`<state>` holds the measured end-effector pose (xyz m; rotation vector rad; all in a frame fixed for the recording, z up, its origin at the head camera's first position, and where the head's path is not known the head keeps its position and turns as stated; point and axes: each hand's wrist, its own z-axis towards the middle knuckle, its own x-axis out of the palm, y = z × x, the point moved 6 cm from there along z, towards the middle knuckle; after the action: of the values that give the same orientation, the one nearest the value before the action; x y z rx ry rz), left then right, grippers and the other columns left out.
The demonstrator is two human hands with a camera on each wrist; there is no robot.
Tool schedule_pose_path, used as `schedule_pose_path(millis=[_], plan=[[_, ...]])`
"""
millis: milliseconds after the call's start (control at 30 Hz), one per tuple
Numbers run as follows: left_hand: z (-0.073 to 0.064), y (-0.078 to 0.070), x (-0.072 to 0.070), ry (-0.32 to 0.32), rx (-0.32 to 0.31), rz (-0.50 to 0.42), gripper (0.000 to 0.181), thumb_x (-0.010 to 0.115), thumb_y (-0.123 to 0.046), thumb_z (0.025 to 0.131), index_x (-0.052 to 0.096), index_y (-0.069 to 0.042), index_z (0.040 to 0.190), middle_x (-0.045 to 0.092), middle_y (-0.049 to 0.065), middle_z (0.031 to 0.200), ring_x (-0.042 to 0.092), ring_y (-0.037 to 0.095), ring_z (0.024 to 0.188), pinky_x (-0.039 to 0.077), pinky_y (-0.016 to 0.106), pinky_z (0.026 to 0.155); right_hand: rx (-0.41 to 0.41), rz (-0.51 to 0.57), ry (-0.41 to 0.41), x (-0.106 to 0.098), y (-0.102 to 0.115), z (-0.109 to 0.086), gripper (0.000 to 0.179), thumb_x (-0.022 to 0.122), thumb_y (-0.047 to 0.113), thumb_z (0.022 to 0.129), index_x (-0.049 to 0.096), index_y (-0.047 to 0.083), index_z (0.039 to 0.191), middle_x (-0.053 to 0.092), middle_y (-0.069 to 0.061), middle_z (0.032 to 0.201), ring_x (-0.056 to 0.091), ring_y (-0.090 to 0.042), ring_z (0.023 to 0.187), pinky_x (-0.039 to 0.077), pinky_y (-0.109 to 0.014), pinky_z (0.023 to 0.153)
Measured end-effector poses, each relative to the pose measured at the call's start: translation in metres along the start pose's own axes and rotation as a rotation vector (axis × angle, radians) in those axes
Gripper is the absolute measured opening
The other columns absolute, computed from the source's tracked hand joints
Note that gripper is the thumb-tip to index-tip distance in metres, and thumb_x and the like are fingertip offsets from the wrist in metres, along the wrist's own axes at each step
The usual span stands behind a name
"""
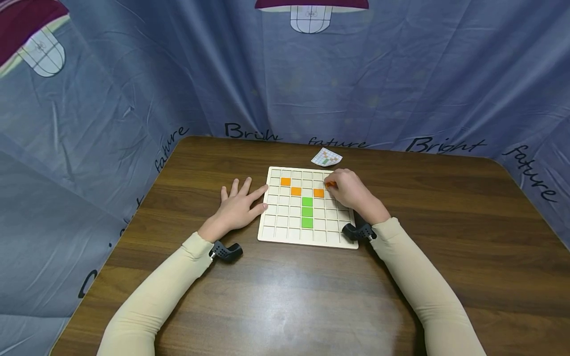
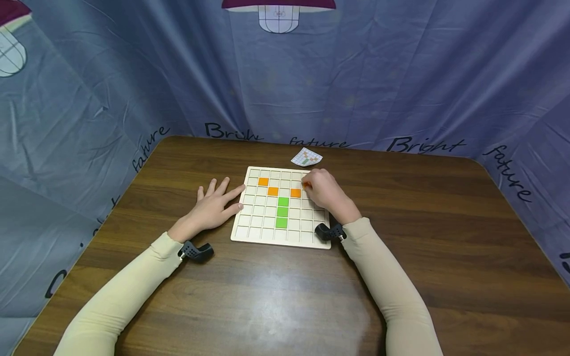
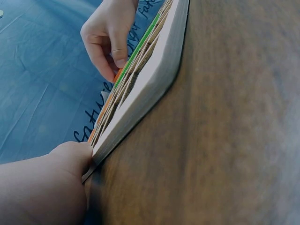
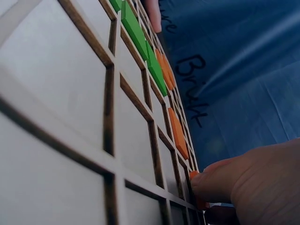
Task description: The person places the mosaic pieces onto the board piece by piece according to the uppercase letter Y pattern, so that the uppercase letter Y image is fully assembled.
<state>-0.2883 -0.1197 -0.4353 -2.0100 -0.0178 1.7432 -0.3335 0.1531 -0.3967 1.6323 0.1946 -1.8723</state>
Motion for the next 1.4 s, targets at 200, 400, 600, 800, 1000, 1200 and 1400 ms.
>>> schedule_pose_path(millis=[200,400,600,800,1000,1200,1400], plan=[[0.0006,0.0013,0.0006,0.002,0.001,0.002,0.061,0.042,-0.054,0.105,0.031,-0.033,0.162,0.013,0.022,0.171,0.003,0.055,0.155,0.003,0.079,0.116,0.001,0.006,-0.012,0.0002,-0.0007,0.0007,0.018,0.067,-0.004,0.091,0.077,-0.005,0.106,0.075,-0.021,0.102,0.068,-0.035,0.093,0.051,-0.05,0.091],[0.0008,0.0019,0.0015,0.001,-0.003,0.002,0.061,0.042,-0.054,0.105,0.03,-0.033,0.162,0.013,0.022,0.171,0.003,0.055,0.155,0.003,0.08,0.116,-0.002,0.006,-0.013,0.0022,-0.0002,0.002,0.019,0.067,-0.004,0.09,0.077,-0.005,0.106,0.075,-0.021,0.103,0.068,-0.035,0.095,0.052,-0.051,0.092],[0.0009,0.002,0.0013,-0.003,0.0,0.005,0.061,0.043,-0.054,0.105,0.031,-0.033,0.162,0.013,0.022,0.171,0.003,0.055,0.155,0.003,0.079,0.116,-0.015,0.007,-0.021,0.0017,0.0016,0.0017,0.017,0.068,-0.004,0.09,0.078,-0.005,0.104,0.076,-0.02,0.101,0.069,-0.035,0.094,0.052,-0.051,0.092],[0.0001,0.0015,0.0005,-0.005,0.003,0.001,0.061,0.042,-0.054,0.105,0.03,-0.034,0.162,0.014,0.022,0.171,0.003,0.055,0.155,0.003,0.08,0.116,-0.01,-0.002,-0.023,0.0028,0.0004,0.0015,0.017,0.068,-0.004,0.09,0.078,-0.004,0.104,0.075,-0.02,0.101,0.068,-0.034,0.095,0.055,-0.049,0.087],[0.0007,0.0013,0.0002,-0.004,0.0,0.001,0.061,0.043,-0.054,0.105,0.031,-0.033,0.161,0.014,0.022,0.171,0.003,0.055,0.155,0.003,0.079,0.116,-0.03,-0.008,-0.016,0.0023,0.0013,0.0011,0.016,0.068,-0.005,0.089,0.078,-0.004,0.101,0.076,-0.02,0.101,0.067,-0.034,0.094,0.055,-0.049,0.085],[0.0023,0.0006,-0.0001,0.001,-0.001,-0.002,0.062,0.042,-0.055,0.105,0.03,-0.034,0.162,0.013,0.022,0.171,0.002,0.055,0.155,0.002,0.079,0.116,-0.033,-0.016,-0.016,0.001,0.0016,0.0005,0.015,0.068,-0.006,0.089,0.078,-0.004,0.1,0.075,-0.02,0.101,0.068,-0.035,0.097,0.055,-0.049,0.086],[0.0012,0.0008,0.0014,0.013,-0.007,-0.001,0.062,0.042,-0.055,0.105,0.03,-0.034,0.162,0.012,0.021,0.171,0.002,0.055,0.155,0.002,0.079,0.116,-0.017,-0.003,-0.013,0.0029,0.0007,0.0006,0.018,0.066,-0.007,0.089,0.079,-0.002,0.1,0.075,-0.019,0.102,0.067,-0.034,0.098,0.056,-0.047,0.083]])
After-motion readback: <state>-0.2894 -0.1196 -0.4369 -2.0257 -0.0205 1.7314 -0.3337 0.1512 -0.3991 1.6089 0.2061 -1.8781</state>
